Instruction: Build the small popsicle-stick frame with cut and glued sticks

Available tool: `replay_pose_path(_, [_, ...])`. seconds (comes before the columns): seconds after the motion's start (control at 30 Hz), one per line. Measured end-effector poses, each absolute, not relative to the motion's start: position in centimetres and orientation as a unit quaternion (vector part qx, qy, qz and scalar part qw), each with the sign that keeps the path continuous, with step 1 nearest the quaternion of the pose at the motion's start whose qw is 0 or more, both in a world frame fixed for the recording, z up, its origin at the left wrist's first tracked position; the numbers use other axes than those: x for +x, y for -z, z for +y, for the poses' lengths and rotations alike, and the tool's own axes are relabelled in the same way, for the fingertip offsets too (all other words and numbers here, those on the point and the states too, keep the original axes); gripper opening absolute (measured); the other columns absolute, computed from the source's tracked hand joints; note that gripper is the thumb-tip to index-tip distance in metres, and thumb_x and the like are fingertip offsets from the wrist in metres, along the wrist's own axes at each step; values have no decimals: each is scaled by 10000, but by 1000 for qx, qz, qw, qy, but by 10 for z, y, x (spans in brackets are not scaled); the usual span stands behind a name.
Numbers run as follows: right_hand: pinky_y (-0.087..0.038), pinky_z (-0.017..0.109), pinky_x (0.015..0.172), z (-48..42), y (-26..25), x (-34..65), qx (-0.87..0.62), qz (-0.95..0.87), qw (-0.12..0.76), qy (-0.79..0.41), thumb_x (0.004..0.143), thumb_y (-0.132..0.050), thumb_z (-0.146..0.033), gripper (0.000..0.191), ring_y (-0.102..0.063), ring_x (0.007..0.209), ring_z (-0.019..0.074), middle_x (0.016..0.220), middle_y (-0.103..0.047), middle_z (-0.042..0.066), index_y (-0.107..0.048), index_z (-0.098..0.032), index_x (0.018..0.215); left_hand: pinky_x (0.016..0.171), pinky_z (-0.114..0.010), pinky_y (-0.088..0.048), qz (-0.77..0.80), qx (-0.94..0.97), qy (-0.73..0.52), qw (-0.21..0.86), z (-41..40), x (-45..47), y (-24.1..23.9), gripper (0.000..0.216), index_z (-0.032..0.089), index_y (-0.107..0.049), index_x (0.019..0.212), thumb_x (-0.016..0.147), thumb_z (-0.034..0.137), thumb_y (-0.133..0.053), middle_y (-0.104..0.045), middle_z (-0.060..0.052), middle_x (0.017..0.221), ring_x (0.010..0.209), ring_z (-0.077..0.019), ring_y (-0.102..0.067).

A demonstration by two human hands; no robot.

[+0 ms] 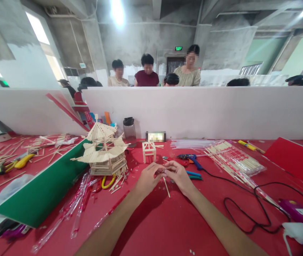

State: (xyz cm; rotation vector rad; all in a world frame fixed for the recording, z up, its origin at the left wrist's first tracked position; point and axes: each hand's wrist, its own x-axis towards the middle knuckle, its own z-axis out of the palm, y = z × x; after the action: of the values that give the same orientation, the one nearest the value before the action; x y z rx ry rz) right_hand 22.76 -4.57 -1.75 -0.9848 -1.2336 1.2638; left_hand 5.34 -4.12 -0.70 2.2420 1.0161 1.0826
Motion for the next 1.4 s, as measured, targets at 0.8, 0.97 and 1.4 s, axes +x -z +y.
replay_pose_path(0.8, [-492, 254, 607, -44, 13, 241, -394, -535, 478, -575, 702, -783, -347, 389, -657, 652, 148, 812, -714, 6, -541, -210, 975, 865, -268, -473, 341, 854, -336, 203, -42, 48, 6, 295, 260, -586, 1193, 899, 260, -571, -607, -29, 1045, 931, -150, -598])
replay_pose_path(0.97, [-477, 242, 608, -46, 9, 241, -397, -537, 486, -564, 685, -798, -341, 392, -629, 622, 130, 760, -695, -15, -548, -206, 955, 882, -294, -473, 339, 858, -328, 205, -41, 47, 6, 400, 260, -533, 1280, 892, 337, -591, -596, -46, 1086, 951, -165, -594])
replay_pose_path(1.4, [-456, 251, 572, -47, 7, 240, -410, -547, 478, -552, 654, -805, -410, 436, -606, 577, 132, 730, -683, -19, -551, -212, 948, 877, -304, -489, 321, 869, -331, 181, -41, 44, 4, 333, 248, -570, 1224, 897, 309, -576, -622, -64, 1082, 970, -175, -617])
